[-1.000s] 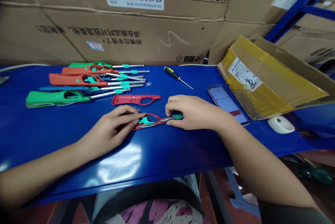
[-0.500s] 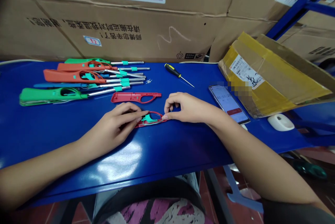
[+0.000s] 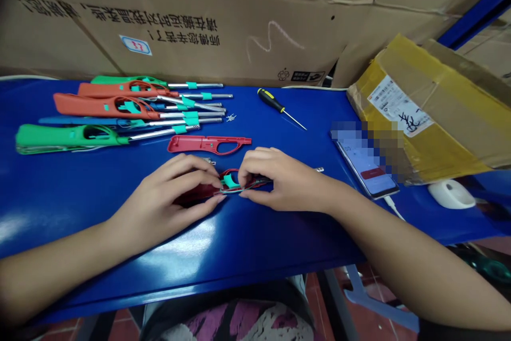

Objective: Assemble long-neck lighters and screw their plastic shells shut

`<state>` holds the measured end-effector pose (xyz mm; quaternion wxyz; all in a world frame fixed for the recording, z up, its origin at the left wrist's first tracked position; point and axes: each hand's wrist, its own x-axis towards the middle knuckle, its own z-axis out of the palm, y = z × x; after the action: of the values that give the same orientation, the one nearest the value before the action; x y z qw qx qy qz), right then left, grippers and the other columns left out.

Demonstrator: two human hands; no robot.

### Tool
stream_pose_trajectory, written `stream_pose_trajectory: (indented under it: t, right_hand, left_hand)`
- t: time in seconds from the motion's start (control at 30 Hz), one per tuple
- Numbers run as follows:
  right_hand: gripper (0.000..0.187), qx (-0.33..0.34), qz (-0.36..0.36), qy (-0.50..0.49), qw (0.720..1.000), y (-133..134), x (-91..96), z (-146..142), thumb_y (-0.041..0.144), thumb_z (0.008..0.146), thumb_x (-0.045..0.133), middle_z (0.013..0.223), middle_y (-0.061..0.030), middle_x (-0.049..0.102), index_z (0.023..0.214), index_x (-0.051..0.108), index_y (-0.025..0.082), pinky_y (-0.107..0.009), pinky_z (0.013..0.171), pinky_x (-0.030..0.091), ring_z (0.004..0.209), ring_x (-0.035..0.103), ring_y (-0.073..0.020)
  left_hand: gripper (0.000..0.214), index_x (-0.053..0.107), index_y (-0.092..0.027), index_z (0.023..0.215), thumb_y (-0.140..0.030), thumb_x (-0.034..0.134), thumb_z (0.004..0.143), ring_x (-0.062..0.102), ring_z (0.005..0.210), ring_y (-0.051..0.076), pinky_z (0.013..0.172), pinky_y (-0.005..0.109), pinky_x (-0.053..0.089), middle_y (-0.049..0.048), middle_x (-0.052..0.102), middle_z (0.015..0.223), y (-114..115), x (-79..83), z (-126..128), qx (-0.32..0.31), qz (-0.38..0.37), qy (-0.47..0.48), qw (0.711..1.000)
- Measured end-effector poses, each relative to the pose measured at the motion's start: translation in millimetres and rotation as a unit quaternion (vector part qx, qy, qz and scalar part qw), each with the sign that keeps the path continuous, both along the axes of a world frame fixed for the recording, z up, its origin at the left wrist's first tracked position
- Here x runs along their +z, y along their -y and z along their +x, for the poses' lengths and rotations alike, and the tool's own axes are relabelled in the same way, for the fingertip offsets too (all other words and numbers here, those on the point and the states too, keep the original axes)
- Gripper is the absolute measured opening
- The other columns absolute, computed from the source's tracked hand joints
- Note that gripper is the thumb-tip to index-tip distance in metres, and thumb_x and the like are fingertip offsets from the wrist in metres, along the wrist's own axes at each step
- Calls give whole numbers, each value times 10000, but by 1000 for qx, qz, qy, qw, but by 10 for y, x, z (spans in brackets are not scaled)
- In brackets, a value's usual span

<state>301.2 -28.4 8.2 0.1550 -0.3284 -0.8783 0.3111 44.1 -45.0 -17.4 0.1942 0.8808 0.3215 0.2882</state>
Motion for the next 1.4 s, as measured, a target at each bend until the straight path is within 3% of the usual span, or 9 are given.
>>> stream_pose_trajectory:
  t: [0.23,0.57,1.23,1.4]
  right_hand:
    - [60,-44,-29,-40,998,10,-43,-30,175,905,678,932,-5,628,928,624,190,-243,756,464,840,574,-118]
    - [69,-112,-80,-51,989,-1,-31,-68,248,874,710,876,-9,653,878,677,187,-262,739,485,784,590,-126]
    - [31,-65,-37,-56,996,4,-62,-78,226,922,682,917,-19,674,918,663,202,-277,781,495,832,607,-138]
    - [123,-65,-31,-58,996,34,-50,-76,229,880,727,953,-20,668,980,660,204,-264,765,505,830,603,-133]
  left_hand:
    - [59,713,-215,986,-204,669,948,632,953,168,850,326,511,32,662,1042,-24,-26,9,0,6,7,1000]
    - [82,716,-201,983,-175,650,944,641,963,170,862,320,514,34,673,1041,2,-13,1,10,-7,22,1000]
    - [81,697,-190,971,-214,619,981,647,869,153,796,295,514,31,695,958,-27,23,31,39,-22,46,998]
    - [66,687,-184,956,-198,626,976,647,868,147,800,290,515,31,696,938,-25,30,51,35,-7,62,997]
